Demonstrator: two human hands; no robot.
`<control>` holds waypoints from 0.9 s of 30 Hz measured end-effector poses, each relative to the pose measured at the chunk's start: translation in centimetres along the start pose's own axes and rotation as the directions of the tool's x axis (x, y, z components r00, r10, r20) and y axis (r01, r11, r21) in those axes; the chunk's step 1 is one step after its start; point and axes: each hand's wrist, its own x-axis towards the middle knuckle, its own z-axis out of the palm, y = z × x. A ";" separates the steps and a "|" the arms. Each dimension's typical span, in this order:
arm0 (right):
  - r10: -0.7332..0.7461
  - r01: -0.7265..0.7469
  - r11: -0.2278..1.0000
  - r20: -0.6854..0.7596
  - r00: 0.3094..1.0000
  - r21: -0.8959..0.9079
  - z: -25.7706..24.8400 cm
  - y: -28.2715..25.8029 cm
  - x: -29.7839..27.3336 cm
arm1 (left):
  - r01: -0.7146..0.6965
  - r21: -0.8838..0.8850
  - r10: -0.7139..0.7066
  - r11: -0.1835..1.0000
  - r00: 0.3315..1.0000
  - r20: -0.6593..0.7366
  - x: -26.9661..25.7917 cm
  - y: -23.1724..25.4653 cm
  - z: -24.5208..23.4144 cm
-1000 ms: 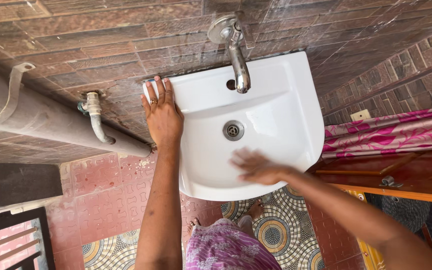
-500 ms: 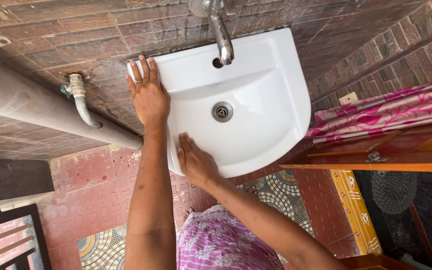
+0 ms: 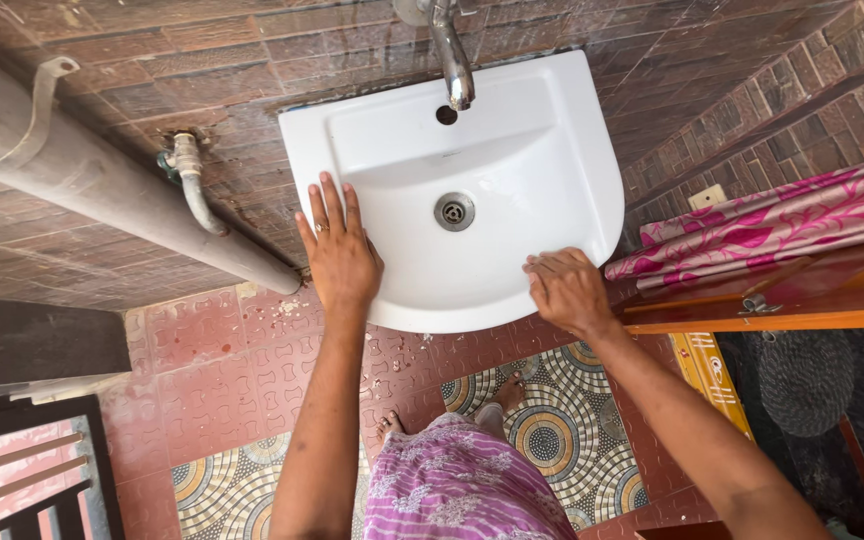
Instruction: The person cleans a white wall-mounted sink by hand, scrubbing the basin and rim, then rinsing with water from the faucet. They also wipe the flexible drain pipe underneath the sink before finishing by rinsing their hands.
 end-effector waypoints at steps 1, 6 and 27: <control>0.008 -0.008 1.000 -0.001 1.000 0.027 0.3 -2.0 -0.1 | 0.023 -0.046 -0.023 0.999 1.000 0.000 -0.6 0.2 -0.1; 0.046 -0.020 0.982 -0.135 0.990 0.188 2.9 -17.3 3.7 | 0.029 -0.204 -0.043 0.979 0.997 -0.065 -1.7 0.2 -0.3; 0.157 -0.372 0.924 0.796 0.585 0.091 1.8 -7.8 8.6 | 0.109 0.143 -0.116 0.984 0.992 0.047 5.5 1.1 -1.1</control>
